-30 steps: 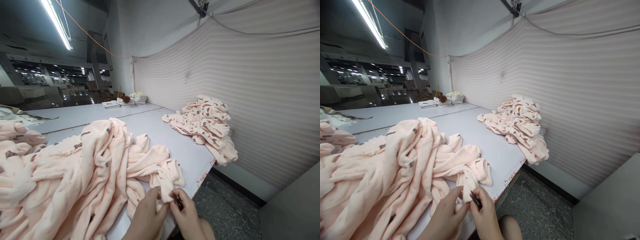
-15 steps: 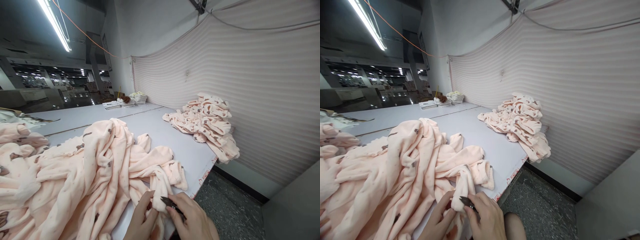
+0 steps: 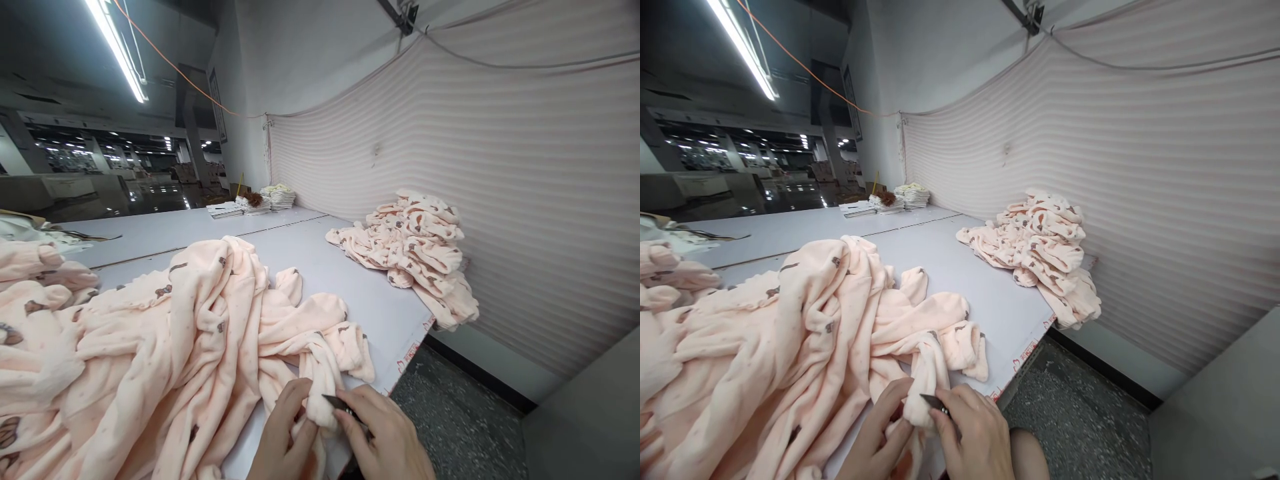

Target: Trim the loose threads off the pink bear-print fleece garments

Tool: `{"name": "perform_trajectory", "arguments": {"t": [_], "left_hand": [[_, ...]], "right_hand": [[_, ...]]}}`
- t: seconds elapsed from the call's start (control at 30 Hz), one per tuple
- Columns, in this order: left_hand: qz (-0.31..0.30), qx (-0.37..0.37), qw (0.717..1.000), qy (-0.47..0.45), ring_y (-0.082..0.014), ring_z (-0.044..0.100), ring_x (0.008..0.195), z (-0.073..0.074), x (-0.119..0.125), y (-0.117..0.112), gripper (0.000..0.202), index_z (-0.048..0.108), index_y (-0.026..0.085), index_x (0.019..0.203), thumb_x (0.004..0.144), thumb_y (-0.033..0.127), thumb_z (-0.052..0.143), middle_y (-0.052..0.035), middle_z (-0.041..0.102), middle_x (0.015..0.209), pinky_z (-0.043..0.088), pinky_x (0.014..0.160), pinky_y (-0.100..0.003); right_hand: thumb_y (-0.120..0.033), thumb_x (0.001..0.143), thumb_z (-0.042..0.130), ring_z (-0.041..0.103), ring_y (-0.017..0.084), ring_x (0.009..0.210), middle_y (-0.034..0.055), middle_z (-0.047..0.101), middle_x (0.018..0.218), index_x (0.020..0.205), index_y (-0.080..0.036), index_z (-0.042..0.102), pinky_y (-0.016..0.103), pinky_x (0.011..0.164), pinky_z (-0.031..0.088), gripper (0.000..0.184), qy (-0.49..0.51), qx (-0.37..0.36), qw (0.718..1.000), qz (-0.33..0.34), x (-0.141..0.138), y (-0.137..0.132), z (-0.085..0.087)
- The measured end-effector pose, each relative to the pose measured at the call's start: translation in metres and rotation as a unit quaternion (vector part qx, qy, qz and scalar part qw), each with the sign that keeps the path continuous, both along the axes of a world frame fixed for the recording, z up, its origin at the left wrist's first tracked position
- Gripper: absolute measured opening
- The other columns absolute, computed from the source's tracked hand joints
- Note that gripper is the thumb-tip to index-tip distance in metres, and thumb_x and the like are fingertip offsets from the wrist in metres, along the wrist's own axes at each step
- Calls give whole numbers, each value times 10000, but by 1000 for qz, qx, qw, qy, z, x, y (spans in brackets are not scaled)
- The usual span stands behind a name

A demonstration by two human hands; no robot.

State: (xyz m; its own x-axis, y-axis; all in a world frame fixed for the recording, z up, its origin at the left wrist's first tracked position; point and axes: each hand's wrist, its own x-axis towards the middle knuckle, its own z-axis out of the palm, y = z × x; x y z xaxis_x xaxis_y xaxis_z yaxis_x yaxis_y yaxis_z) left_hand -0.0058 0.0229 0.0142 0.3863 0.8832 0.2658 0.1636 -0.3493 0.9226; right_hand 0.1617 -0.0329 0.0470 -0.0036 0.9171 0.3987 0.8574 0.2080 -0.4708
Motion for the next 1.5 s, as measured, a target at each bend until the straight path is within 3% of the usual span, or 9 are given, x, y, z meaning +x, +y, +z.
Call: {"name": "perform_trajectory", "arguments": {"t": [0.33, 0.67, 0.83, 0.97, 1.03, 1.17, 1.27, 1.37, 1.5], "left_hand": [[14, 14, 999, 41, -225, 533, 1139, 5, -3, -3, 289, 609, 223, 1074, 820, 189, 475, -85, 588, 1196, 447, 953, -325], [12, -2, 998, 69, -246, 509, 1192, -7, -5, 1, 326, 590, 192, 1135, 829, 222, 483, -118, 577, 1246, 416, 1021, -377], [30, 43, 996, 73, -243, 522, 1174, -3, -3, -2, 301, 618, 214, 1097, 835, 245, 472, -108, 570, 1238, 467, 941, -329], [104, 49, 989, 96, -200, 611, 679, 2, 0, -6, 327, 530, 181, 1148, 864, 328, 459, -45, 639, 779, 492, 651, -300], [74, 59, 992, 86, -193, 615, 697, 6, 0, -5, 292, 544, 203, 1120, 884, 326, 426, -42, 648, 795, 479, 677, -292], [-9, -44, 996, 81, -188, 606, 749, 7, -3, 1, 246, 622, 214, 853, 881, 333, 407, -25, 636, 750, 470, 703, -271], [11, -87, 994, 68, -176, 571, 696, -6, -2, 3, 271, 604, 219, 987, 824, 390, 473, -20, 652, 830, 464, 665, -276], [46, -57, 994, 82, -183, 569, 728, -18, 7, 2, 528, 510, 220, 1178, 678, 349, 620, -43, 661, 992, 470, 707, -295], [41, -86, 995, 21, -208, 586, 822, -10, 13, 4, 347, 576, 187, 1057, 757, 346, 505, -55, 673, 953, 450, 802, -313]], "right_hand": [[-314, 852, 572, 694, 158, 707, -16, 702, 863, 1064, -318, 662, 166, 409, 462, 231, 76, -36, 996, -17, -2, -8, -4], [-290, 867, 568, 689, 168, 786, -6, 708, 862, 1013, -295, 685, 169, 555, 511, 188, 65, -44, 997, -8, 2, -2, 7], [-345, 852, 578, 693, 188, 819, 10, 709, 906, 1054, -283, 643, 215, 665, 549, 222, 118, -13, 992, -35, -2, -4, -20], [-277, 750, 623, 698, 200, 773, 5, 709, 899, 1042, -258, 604, 256, 656, 555, 293, 138, 62, 984, -94, -13, 5, -54], [-198, 780, 516, 699, 188, 802, 12, 715, 923, 1040, -247, 600, 259, 692, 547, 278, 137, 102, 979, -112, -13, 15, -61], [-119, 761, 411, 694, 178, 819, 23, 717, 923, 1024, -222, 596, 255, 699, 529, 338, 124, 157, 972, -123, -4, 35, -52], [-141, 752, 434, 675, 168, 724, 8, 698, 814, 907, -216, 601, 238, 637, 507, 240, 136, 138, 975, -104, -3, 41, -41], [-179, 747, 493, 603, 143, 570, -34, 620, 640, 717, -227, 552, 221, 549, 450, 82, 139, 82, 983, -92, -12, 39, -36], [-165, 716, 503, 594, 145, 548, -42, 616, 615, 691, -238, 521, 220, 522, 415, 79, 140, 60, 984, -96, -17, 35, -33]]}}
